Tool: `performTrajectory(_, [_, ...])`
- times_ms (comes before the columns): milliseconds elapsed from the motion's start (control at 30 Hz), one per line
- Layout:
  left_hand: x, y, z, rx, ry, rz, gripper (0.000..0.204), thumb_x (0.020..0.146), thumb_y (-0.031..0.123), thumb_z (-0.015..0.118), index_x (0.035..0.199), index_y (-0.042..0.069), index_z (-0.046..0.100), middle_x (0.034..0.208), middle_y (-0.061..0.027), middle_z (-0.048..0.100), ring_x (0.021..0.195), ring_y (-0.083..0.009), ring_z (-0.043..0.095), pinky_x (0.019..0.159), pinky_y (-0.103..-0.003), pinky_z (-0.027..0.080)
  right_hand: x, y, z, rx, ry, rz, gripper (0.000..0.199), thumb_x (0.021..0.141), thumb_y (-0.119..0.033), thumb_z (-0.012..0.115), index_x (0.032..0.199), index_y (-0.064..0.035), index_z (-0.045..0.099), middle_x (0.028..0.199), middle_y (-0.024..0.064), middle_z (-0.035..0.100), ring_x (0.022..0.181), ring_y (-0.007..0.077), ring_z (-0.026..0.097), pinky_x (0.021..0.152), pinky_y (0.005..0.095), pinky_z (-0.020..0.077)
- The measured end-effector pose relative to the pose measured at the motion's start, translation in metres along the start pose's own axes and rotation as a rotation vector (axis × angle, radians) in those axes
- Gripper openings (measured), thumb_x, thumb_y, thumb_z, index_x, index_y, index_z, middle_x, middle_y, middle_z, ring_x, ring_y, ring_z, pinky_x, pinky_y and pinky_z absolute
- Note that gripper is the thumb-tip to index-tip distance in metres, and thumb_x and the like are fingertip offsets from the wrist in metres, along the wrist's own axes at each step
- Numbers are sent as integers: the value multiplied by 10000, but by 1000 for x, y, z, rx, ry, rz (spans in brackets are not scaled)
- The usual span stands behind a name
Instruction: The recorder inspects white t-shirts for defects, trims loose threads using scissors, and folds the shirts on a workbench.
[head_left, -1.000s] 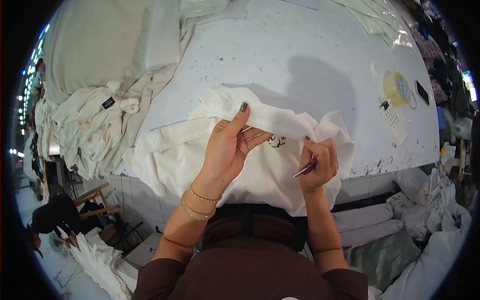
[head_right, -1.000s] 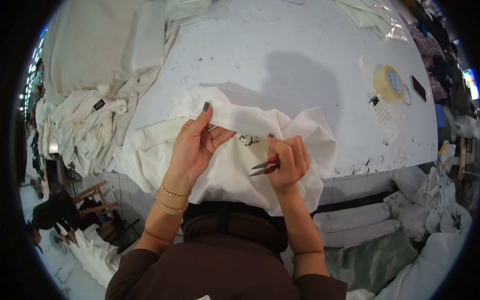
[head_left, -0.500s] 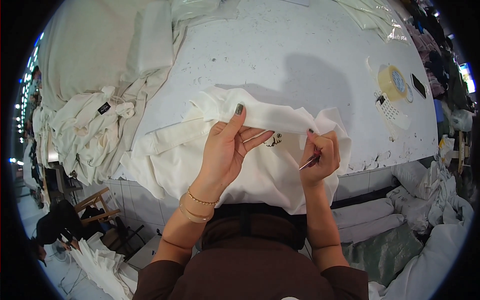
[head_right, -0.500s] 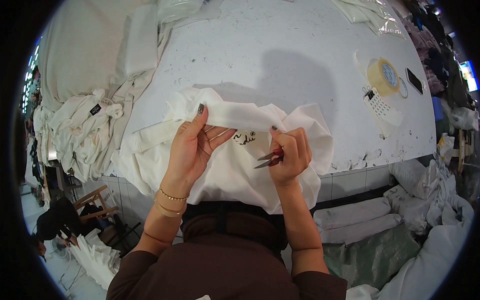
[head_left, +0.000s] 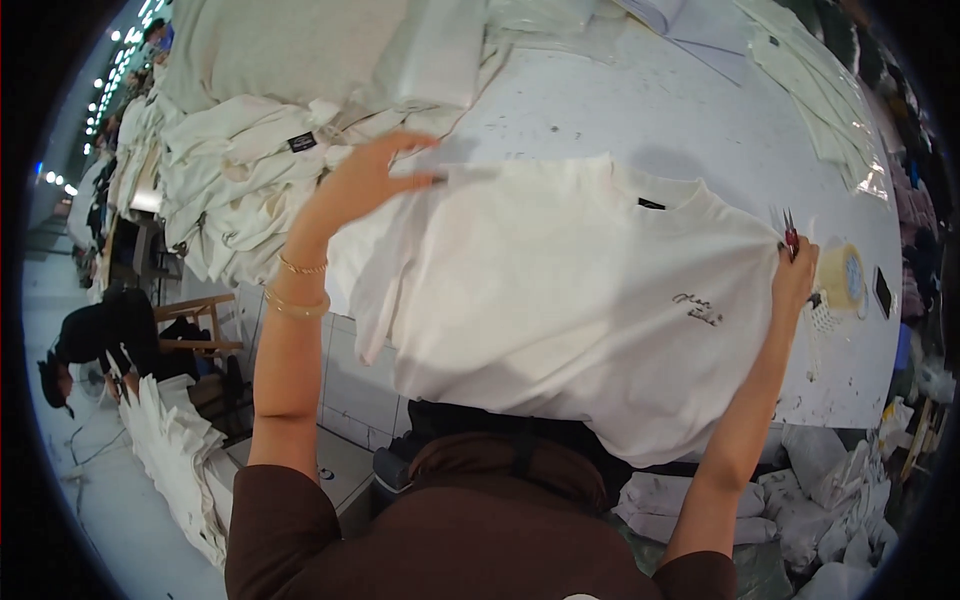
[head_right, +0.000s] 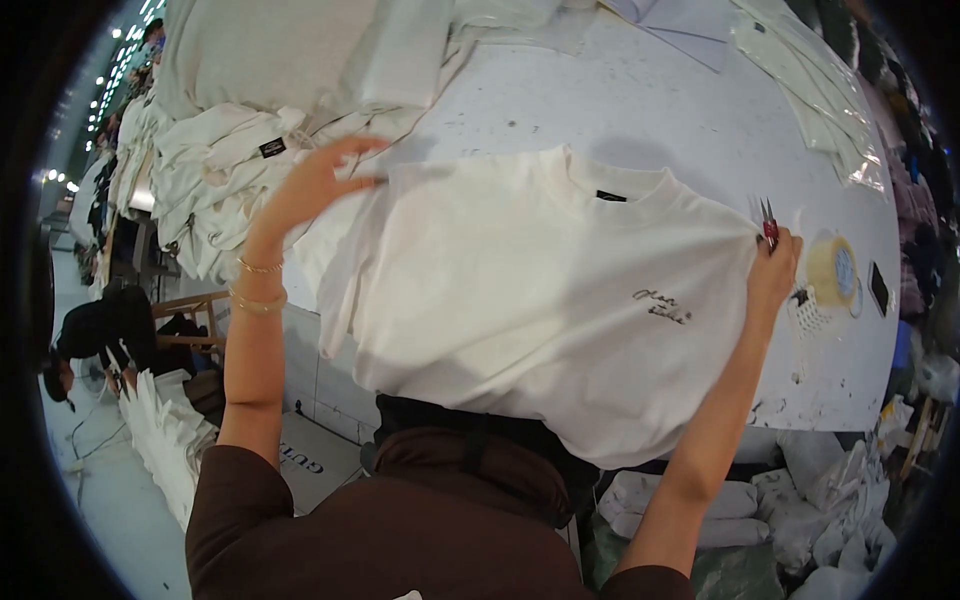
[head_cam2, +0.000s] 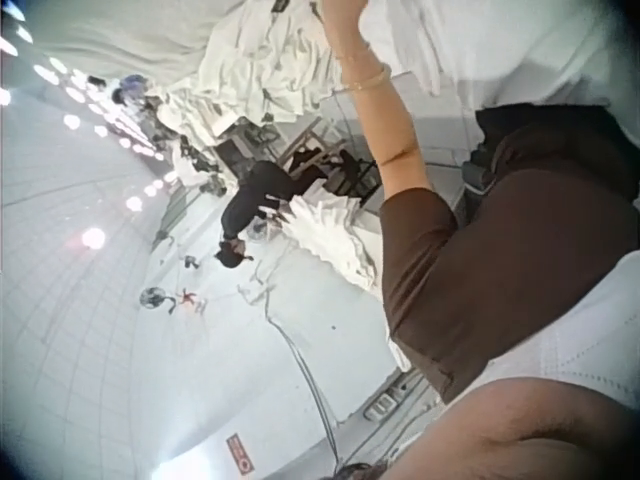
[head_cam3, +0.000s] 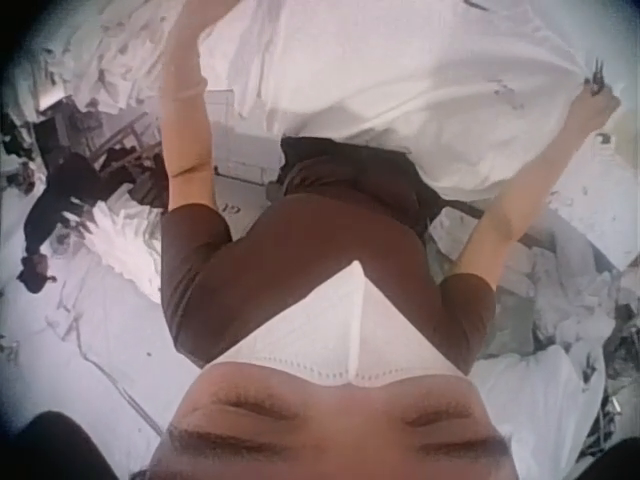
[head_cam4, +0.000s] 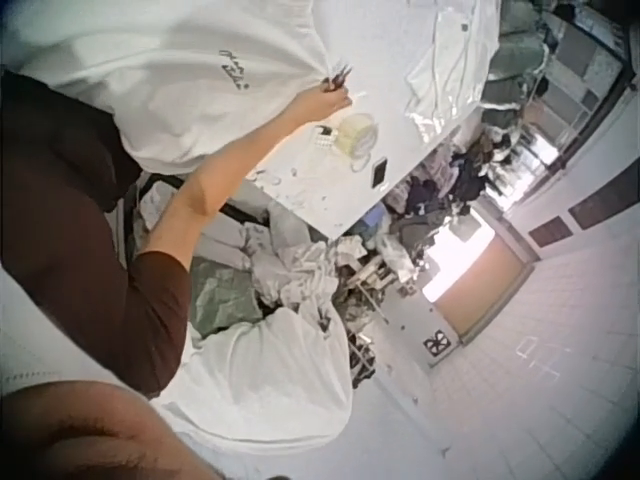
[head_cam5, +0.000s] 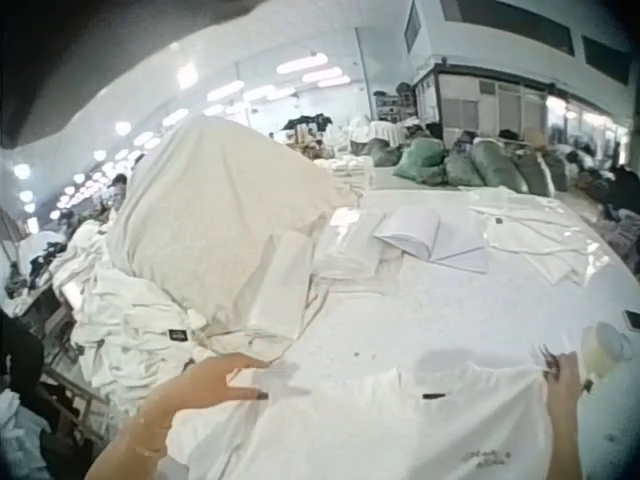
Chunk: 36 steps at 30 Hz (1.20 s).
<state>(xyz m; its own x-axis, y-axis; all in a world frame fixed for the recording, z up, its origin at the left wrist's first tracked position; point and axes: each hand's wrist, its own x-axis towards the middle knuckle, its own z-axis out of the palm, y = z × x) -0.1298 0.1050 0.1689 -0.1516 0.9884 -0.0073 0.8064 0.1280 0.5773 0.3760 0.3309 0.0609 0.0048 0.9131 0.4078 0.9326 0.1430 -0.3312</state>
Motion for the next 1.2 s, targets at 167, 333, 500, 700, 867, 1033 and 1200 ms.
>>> performTrajectory(167, [-42, -59, 26, 153, 47, -320, 466, 696, 286, 750, 1075, 54, 612, 1010, -130, 642, 912, -300, 598, 801, -374, 463, 2, 5, -3, 69, -161, 63, 249, 877, -52, 487, 1124, -53, 516, 1072, 164, 614, 977, 347, 590, 801, 410, 446])
performTrajectory(333, [-23, -80, 18, 244, 271, -137, 188, 726, 135, 673, 875, 35, 618, 774, -101, 586, 734, -329, 573, 673, -395, 449, 49, -12, -15, -15, -92, 53, 282, 893, -84, 461, 1173, -94, 490, 1082, 157, 629, 1012, 365, 582, 798, 416, 444])
performTrajectory(500, [-11, -68, 13, 153, 617, 44, 85, 791, 75, 627, 863, 32, 612, 820, -106, 575, 776, -300, 571, 686, -379, 451, 69, 18, 2, -296, -49, -116, 325, 892, -72, 414, 1213, -79, 465, 1117, 155, 586, 1034, 358, 556, 833, 430, 439])
performTrajectory(700, [-126, -103, 24, -260, 633, -744, 242, 878, 171, 563, 908, -56, 642, 705, -101, 647, 600, -154, 591, 569, -286, 453, -6, -62, -16, 106, 96, -127, 256, 890, -15, 452, 1133, -7, 530, 1065, 154, 579, 987, 330, 562, 851, 374, 448])
performTrajectory(867, [-127, -78, 52, -571, 625, -791, 280, 886, 208, 553, 926, -50, 656, 696, -48, 626, 620, -100, 560, 580, -247, 444, -84, -117, 5, 533, -103, -1, 212, 880, 37, 444, 1074, 39, 530, 987, 148, 579, 942, 275, 577, 831, 348, 444])
performTrajectory(1033, [-114, -75, 48, -444, 424, -664, 236, 822, 182, 625, 819, -53, 651, 625, -59, 611, 571, -97, 523, 557, -244, 424, -96, -122, 16, 316, -101, -141, 184, 866, 57, 443, 1029, 37, 526, 936, 139, 571, 873, 267, 565, 813, 323, 439])
performTrajectory(1200, [-103, -67, 44, -730, 537, -472, 132, 851, 103, 580, 871, -21, 541, 684, -12, 561, 558, -66, 442, 528, -222, 384, -96, -124, 16, 321, -118, -122, 178, 868, 46, 448, 1023, 27, 533, 932, 131, 578, 885, 262, 569, 810, 325, 444])
